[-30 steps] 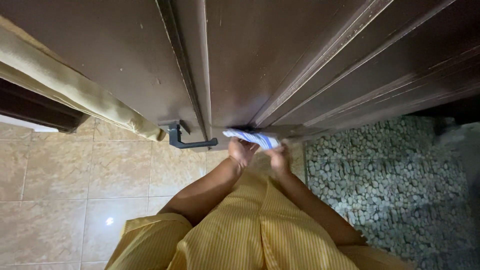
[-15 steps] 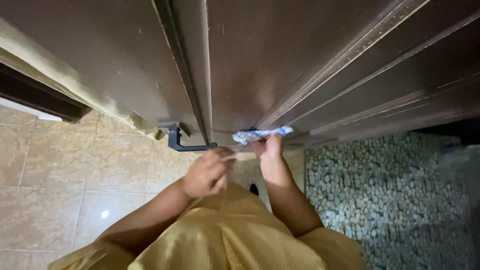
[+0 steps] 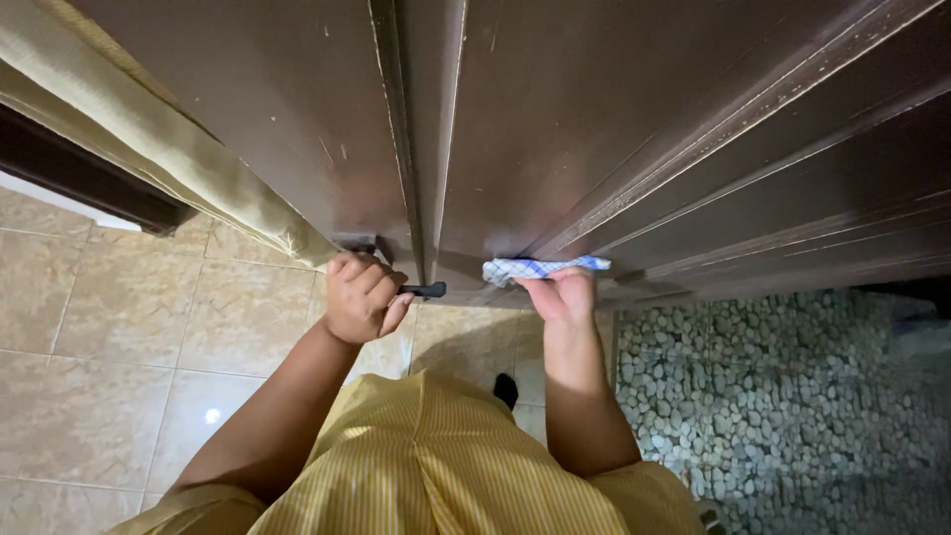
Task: Cleaning a brown wooden door with a cloth.
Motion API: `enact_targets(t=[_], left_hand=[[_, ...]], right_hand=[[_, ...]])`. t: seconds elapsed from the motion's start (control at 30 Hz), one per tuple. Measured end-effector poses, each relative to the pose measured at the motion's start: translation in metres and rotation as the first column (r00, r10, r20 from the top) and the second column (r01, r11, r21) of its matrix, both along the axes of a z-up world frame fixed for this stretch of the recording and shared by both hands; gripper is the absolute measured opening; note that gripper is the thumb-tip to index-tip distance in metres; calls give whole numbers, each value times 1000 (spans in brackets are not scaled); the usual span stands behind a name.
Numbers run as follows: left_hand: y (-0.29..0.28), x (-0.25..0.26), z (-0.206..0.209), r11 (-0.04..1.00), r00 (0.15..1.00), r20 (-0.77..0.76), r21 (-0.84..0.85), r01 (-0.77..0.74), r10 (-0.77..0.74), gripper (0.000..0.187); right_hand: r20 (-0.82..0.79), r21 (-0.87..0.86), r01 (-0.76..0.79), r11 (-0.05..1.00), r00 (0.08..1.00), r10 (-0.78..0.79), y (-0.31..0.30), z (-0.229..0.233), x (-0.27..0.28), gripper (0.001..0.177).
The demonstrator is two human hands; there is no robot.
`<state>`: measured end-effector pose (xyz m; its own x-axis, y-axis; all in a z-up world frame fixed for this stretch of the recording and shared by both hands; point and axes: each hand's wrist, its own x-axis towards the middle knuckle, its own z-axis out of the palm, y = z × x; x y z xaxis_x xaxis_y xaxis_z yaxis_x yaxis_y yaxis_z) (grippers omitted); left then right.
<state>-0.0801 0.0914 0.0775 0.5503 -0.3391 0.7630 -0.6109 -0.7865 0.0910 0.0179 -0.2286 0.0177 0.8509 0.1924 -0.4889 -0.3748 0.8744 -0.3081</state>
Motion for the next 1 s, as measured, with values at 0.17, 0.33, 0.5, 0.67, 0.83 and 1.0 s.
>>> enact_targets(t=[0.17,0.33,0.5,0.67,0.83,1.0], left_hand=[[-1,9,-5,999,990,137,-46,-6,12,19],[0,9,-6,999,990,140,-32,5,-1,18],[-7,3,-7,996,986,167,-84,-8,22,18],[-6,4,0,996,988,156,-89,0,14,19],[-7,1,-1,997,991,135,-79,-8,18,19],[-7,2,-1,997,990,140,-76,-14,25,20]], right_hand=[[484,205,-353,913,847,219,-19,-102,6,33],[307,38,-194,980,936,173,-11,-1,-14,53],[554,-92,-167,982,811,190,-32,97,-40,50],[310,66,-133,989,945,106,-18,-13,-6,45],[288,-58,-216,975,931,224,-8,-31,-3,55],[346,83,-127,988,934,91,-12,111,-40,58]])
